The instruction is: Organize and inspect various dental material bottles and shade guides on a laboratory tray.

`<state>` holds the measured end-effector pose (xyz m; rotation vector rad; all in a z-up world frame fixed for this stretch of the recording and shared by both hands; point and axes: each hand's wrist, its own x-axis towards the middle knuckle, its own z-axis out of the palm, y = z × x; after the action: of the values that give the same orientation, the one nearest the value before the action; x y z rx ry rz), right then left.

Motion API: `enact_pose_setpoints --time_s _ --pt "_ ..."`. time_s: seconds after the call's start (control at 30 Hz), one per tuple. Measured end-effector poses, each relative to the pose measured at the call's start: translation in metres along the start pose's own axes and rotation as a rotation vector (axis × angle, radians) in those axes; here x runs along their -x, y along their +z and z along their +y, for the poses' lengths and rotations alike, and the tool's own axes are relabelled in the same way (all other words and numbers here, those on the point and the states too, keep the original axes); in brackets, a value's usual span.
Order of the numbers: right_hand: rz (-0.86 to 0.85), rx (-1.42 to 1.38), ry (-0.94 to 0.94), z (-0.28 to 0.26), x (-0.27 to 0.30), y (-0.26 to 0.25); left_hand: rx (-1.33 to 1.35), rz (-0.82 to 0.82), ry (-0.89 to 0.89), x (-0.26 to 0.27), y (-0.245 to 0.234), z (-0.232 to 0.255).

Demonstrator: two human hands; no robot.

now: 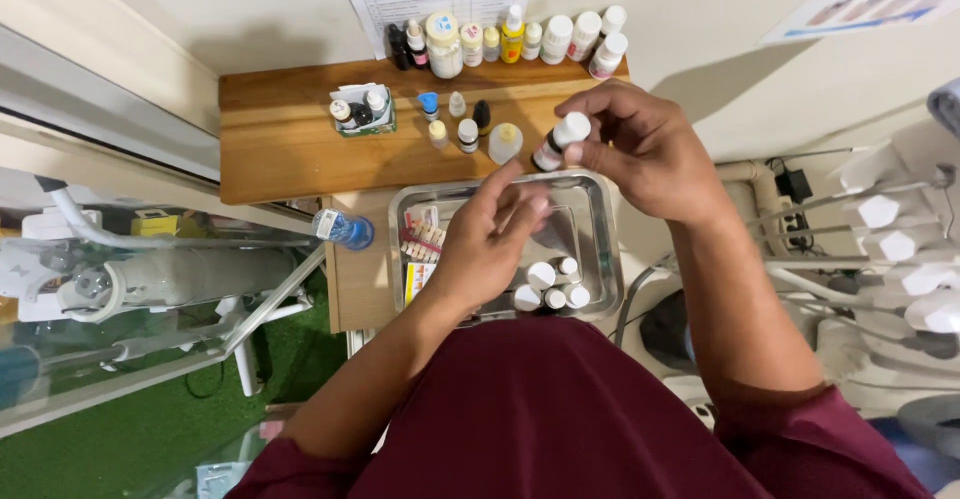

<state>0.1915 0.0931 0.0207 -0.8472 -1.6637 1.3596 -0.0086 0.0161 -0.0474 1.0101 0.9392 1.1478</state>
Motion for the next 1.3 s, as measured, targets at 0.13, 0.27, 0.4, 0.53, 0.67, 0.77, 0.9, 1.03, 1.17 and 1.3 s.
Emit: enact_pose_setpoints --time_s 0.13,0.27,0.4,0.53,0.67,0.77,0.9,1.03,1.17,1.3 --pt "0.116 0.355 0.004 0.031 -0.025 0.006 -0.567 -0.009 -0.102 0.013 -0.021 0.005" --pt "0.182 0.656 -0.124 0.073 -0.053 0.012 -0.567 -0.049 -0.156 0.022 -0.026 0.005" --pt "0.088 0.705 -0.220 0.094 -0.076 0.020 -0.510 -0.013 -0.182 0.026 -0.031 0.002" --pt "0.035 0.738 -0.180 0.105 -0.090 0.022 -0.515 0.016 -0.154 0.026 -0.036 0.003" --pt "0.024 0.739 -0.117 0.108 -0.089 0.023 -0.504 0.020 -0.173 0.026 -0.036 0.007" --pt "0.023 0.720 -0.148 0.090 -0.082 0.024 -0.507 0.022 -0.158 0.024 -0.036 0.004" --pt "0.049 0.692 -0.193 0.074 -0.054 0.017 -0.482 0.048 -0.119 0.020 -0.038 -0.002" --pt "-0.079 0.774 -0.029 0.041 -0.004 0.014 -0.460 0.068 -0.084 0.014 -0.045 -0.010" --pt "-0.429 0.670 0.300 0.028 0.032 0.015 -0.487 0.072 -0.058 0.008 -0.042 -0.006" --pt "-0.509 0.558 0.282 0.039 0.050 0.015 -0.511 0.034 -0.087 0.003 -0.031 0.002"
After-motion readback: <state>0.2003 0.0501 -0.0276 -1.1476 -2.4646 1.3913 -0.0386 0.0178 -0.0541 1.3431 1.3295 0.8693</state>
